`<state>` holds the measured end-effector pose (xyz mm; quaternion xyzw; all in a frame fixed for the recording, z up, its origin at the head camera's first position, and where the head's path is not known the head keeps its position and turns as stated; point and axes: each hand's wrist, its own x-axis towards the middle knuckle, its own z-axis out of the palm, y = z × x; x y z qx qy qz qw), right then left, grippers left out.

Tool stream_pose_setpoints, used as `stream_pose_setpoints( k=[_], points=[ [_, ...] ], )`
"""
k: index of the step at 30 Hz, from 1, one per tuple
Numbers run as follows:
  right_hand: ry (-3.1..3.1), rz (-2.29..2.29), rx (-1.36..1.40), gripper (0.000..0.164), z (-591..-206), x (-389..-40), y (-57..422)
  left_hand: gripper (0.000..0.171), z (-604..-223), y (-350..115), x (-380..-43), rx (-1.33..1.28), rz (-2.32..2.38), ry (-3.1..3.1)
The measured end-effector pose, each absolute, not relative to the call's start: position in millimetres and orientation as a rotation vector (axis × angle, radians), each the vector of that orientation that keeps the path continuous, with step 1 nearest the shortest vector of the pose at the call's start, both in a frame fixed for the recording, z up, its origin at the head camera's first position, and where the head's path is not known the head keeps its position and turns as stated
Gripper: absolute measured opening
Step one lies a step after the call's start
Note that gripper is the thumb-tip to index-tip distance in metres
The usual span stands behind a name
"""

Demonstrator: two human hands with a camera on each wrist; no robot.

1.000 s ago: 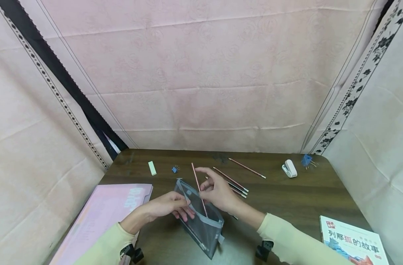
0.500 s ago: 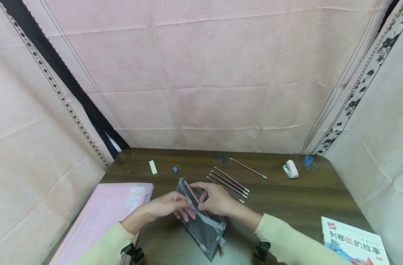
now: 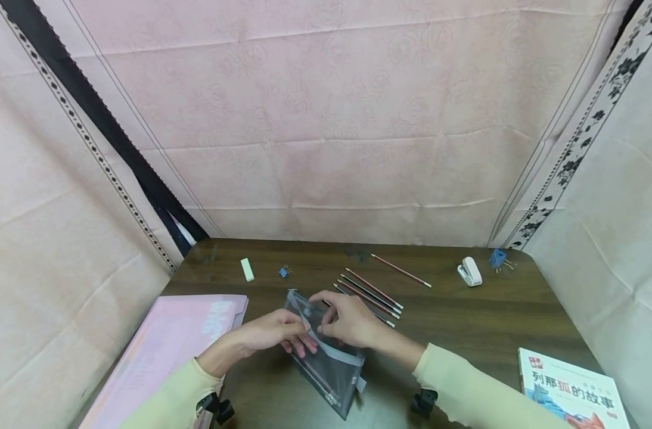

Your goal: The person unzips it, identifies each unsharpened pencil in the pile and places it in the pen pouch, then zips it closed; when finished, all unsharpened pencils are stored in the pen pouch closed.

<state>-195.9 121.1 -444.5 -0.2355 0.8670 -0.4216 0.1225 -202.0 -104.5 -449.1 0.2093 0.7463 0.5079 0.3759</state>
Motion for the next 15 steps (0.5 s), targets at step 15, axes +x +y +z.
stream_pose_setpoints(
  k=[15],
  points=[
    [2.726,-1.634,-0.596,0.039,-452,-215,141,0.035,-451,-109,-202,0.526,1.306,1.909]
  ],
)
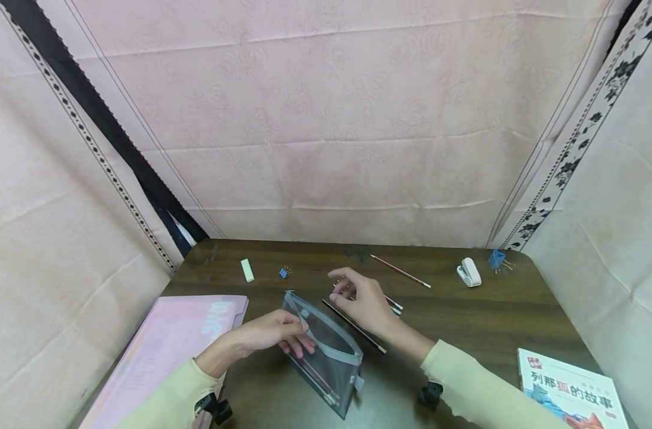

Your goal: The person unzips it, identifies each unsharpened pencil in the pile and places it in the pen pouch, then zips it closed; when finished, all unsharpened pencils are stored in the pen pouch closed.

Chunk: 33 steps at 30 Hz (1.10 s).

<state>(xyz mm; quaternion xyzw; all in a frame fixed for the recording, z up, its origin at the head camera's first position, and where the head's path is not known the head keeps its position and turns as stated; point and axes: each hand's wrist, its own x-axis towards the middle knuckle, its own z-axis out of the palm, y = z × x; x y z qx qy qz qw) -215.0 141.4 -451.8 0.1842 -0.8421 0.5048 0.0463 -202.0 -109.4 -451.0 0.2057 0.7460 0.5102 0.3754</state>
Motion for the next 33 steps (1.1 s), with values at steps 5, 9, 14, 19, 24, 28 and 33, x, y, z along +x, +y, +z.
stream_pose_setpoints(
  k=[5,9,14,19,24,28,33],
  points=[
    [-2.463,1.525,0.502,0.036,-465,-225,150,0.035,-450,-110,-201,0.513,1.299,1.949],
    [-2.49,1.473,0.481,0.034,-474,-232,158,0.035,-450,-110,-200,0.505,1.289,1.963],
    [-2.619,1.276,0.534,0.027,-485,-236,164,0.035,-450,-110,-201,0.497,1.293,1.97],
    [-2.695,1.112,0.613,0.029,-494,-235,166,0.035,-451,-111,-201,0.5,1.292,1.967],
    [-2.777,0.964,0.745,0.039,-498,-230,167,0.034,-453,-112,-202,0.503,1.284,1.963],
    [-2.844,0.9,0.835,0.044,-500,-226,167,0.034,-453,-112,-203,0.512,1.28,1.961],
    [-2.858,0.857,0.872,0.047,-504,-227,167,0.034,-454,-112,-204,0.519,1.28,1.955]
  ],
)
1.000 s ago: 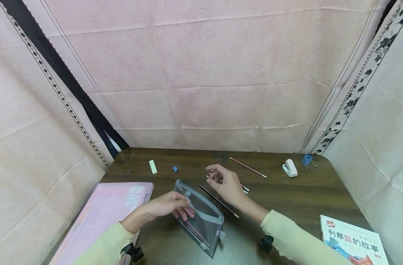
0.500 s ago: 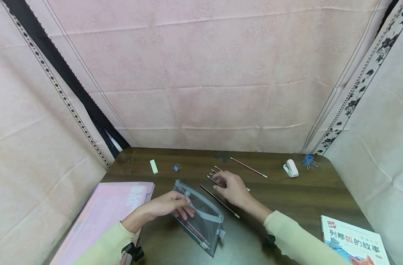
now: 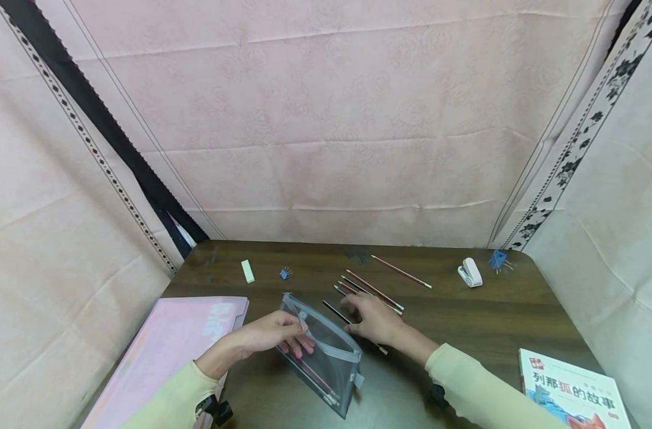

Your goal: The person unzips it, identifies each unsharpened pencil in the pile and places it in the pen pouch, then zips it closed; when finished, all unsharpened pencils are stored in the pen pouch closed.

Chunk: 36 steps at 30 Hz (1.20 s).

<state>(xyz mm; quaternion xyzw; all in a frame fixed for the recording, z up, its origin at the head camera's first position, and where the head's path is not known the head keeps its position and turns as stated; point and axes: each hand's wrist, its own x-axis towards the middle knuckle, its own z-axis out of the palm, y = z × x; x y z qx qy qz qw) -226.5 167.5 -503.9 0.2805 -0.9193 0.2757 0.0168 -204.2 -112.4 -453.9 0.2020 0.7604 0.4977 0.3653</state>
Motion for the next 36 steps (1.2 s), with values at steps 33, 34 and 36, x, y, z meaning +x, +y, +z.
stream_pose_setpoints(
  k=[33,34,36],
  points=[
    [-2.915,0.873,0.944,0.048,-512.6,-231.6,166.2,0.034,-451.7,-109.8,-202.0,0.497,1.303,1.941],
    [-2.916,0.866,0.944,0.049,-512.7,-231.7,166.2,0.034,-451.6,-109.9,-202.2,0.496,1.303,1.94],
    [-2.916,0.837,0.945,0.049,-512.5,-231.8,165.7,0.034,-451.5,-110.0,-202.9,0.494,1.301,1.94]
  ],
)
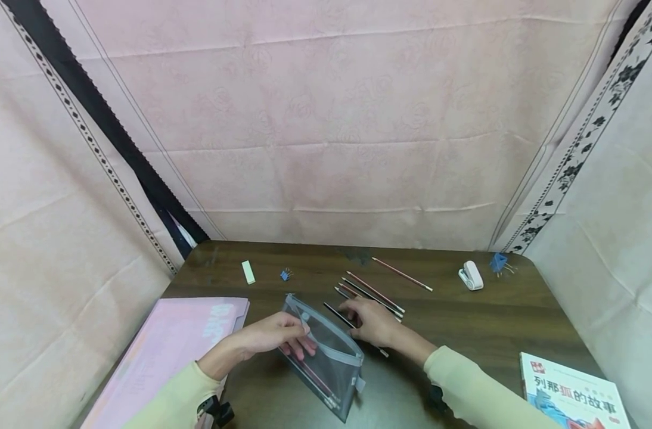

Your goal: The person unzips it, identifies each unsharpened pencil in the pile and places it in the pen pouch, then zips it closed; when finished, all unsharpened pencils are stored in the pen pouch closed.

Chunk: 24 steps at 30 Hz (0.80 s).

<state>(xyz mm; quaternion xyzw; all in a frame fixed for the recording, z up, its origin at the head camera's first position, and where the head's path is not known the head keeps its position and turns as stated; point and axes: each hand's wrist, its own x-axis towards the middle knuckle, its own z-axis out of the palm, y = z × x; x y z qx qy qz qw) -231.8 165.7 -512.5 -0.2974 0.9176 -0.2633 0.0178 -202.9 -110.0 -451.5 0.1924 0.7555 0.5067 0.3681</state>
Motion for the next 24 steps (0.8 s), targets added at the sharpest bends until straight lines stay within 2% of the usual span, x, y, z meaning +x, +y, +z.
stream_pose_setpoints(
  k=[11,20,24],
  points=[
    [2.91,-0.778,-0.861,0.043,-509,-230,154,0.035,-451,-113,-203,0.512,1.284,1.956],
    [2.913,-0.766,-0.929,0.047,-505,-230,153,0.035,-450,-113,-201,0.526,1.28,1.972],
    [2.941,-0.786,-0.911,0.054,-498,-232,155,0.035,-449,-114,-199,0.52,1.285,1.973]
  ],
)
